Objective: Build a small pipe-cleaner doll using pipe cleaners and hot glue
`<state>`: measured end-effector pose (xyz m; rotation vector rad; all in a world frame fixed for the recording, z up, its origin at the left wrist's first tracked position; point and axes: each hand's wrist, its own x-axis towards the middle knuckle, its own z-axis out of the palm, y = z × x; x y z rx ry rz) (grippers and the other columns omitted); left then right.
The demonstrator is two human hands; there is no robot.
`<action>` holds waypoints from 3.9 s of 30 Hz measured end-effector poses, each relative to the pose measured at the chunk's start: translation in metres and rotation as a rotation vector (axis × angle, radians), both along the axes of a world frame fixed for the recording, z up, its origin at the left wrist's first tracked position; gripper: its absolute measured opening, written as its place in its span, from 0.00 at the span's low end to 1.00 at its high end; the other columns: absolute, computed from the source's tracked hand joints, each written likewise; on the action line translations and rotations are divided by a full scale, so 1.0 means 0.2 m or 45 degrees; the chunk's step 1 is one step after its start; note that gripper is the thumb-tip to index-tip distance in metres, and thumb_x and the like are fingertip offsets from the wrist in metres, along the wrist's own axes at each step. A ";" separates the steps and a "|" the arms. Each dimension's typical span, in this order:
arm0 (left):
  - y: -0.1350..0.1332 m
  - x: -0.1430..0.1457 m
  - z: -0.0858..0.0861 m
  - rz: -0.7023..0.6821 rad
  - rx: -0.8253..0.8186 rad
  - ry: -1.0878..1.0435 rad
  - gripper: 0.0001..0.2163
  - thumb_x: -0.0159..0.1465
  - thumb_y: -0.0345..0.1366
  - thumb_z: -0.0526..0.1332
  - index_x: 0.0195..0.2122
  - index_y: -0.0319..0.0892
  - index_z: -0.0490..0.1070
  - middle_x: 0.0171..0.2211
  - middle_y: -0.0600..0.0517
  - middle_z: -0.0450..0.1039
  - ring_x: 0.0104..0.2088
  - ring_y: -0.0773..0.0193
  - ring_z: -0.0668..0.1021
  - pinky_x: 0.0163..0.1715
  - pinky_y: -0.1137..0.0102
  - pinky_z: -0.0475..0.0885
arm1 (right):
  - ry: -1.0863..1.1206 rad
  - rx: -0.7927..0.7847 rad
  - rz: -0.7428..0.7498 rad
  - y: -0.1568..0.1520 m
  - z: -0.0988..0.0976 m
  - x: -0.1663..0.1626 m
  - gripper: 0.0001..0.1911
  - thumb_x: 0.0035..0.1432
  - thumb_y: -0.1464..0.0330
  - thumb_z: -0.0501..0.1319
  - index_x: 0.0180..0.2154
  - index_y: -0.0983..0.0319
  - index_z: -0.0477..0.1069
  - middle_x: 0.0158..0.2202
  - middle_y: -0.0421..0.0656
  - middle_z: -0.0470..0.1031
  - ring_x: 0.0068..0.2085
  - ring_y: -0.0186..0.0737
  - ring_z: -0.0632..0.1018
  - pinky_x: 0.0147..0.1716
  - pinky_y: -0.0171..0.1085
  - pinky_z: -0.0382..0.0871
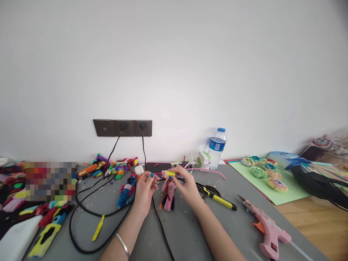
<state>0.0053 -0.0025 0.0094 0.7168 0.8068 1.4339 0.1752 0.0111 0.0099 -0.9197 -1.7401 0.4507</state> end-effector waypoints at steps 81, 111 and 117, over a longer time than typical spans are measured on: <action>0.01 -0.03 -0.06 0.247 0.483 0.730 0.05 0.58 0.35 0.64 0.30 0.43 0.79 0.42 0.44 0.72 0.43 0.55 0.75 0.34 0.69 0.70 | 0.169 -0.296 0.264 -0.01 -0.01 0.00 0.10 0.62 0.64 0.59 0.42 0.60 0.73 0.39 0.46 0.78 0.41 0.43 0.77 0.42 0.39 0.71; -0.01 -0.04 -0.07 0.350 0.636 0.943 0.06 0.61 0.34 0.60 0.35 0.44 0.78 0.42 0.46 0.72 0.42 0.59 0.75 0.31 0.71 0.70 | 0.200 -0.340 0.225 0.00 -0.02 0.00 0.10 0.60 0.64 0.60 0.41 0.60 0.73 0.39 0.46 0.77 0.41 0.43 0.77 0.42 0.39 0.69; 0.00 -0.04 -0.06 0.360 0.649 0.981 0.06 0.61 0.32 0.60 0.34 0.43 0.78 0.42 0.46 0.71 0.40 0.60 0.75 0.29 0.72 0.69 | 0.168 -0.329 0.214 0.00 -0.02 0.00 0.11 0.60 0.62 0.60 0.41 0.60 0.73 0.39 0.46 0.77 0.41 0.43 0.77 0.42 0.39 0.70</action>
